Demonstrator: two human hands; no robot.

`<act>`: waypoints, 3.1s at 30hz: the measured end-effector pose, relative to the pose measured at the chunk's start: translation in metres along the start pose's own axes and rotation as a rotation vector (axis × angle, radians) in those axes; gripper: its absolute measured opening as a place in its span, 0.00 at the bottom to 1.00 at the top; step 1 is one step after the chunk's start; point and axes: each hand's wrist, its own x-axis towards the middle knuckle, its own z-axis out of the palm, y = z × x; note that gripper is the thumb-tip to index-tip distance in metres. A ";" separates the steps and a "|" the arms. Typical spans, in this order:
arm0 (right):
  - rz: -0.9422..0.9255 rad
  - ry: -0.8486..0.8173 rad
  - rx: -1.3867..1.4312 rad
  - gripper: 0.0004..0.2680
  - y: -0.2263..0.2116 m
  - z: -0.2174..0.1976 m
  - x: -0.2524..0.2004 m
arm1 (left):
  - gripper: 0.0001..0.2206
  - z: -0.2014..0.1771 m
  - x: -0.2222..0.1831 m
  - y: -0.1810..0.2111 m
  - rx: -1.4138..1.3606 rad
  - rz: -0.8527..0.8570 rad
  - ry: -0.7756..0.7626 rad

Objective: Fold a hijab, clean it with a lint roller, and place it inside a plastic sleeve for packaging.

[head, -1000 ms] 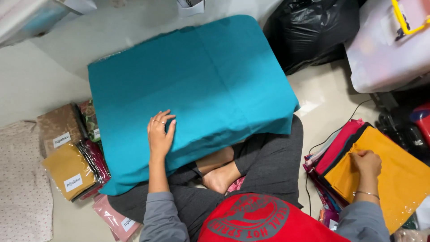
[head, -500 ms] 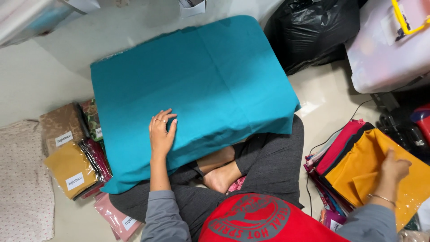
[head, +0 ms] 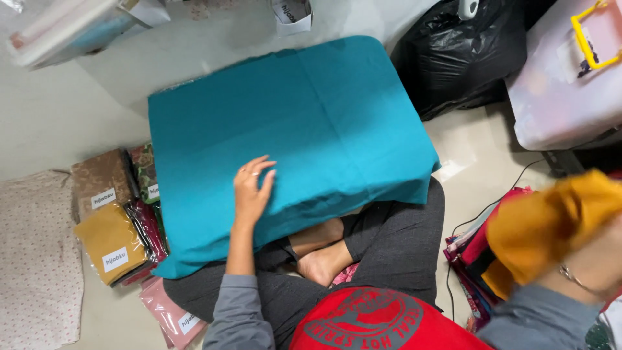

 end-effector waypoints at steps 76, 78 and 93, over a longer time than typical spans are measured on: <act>-1.083 -0.825 0.981 0.06 -0.672 -0.115 -0.143 | 0.06 -0.055 0.054 -0.039 -0.389 -0.190 0.016; -1.123 -0.839 1.003 0.06 -0.677 -0.127 -0.160 | 0.04 -0.065 0.073 0.016 -0.607 -0.355 -0.014; -1.234 -0.609 1.104 0.13 -0.664 -0.136 -0.186 | 0.09 -0.042 0.112 0.126 -0.327 0.214 0.025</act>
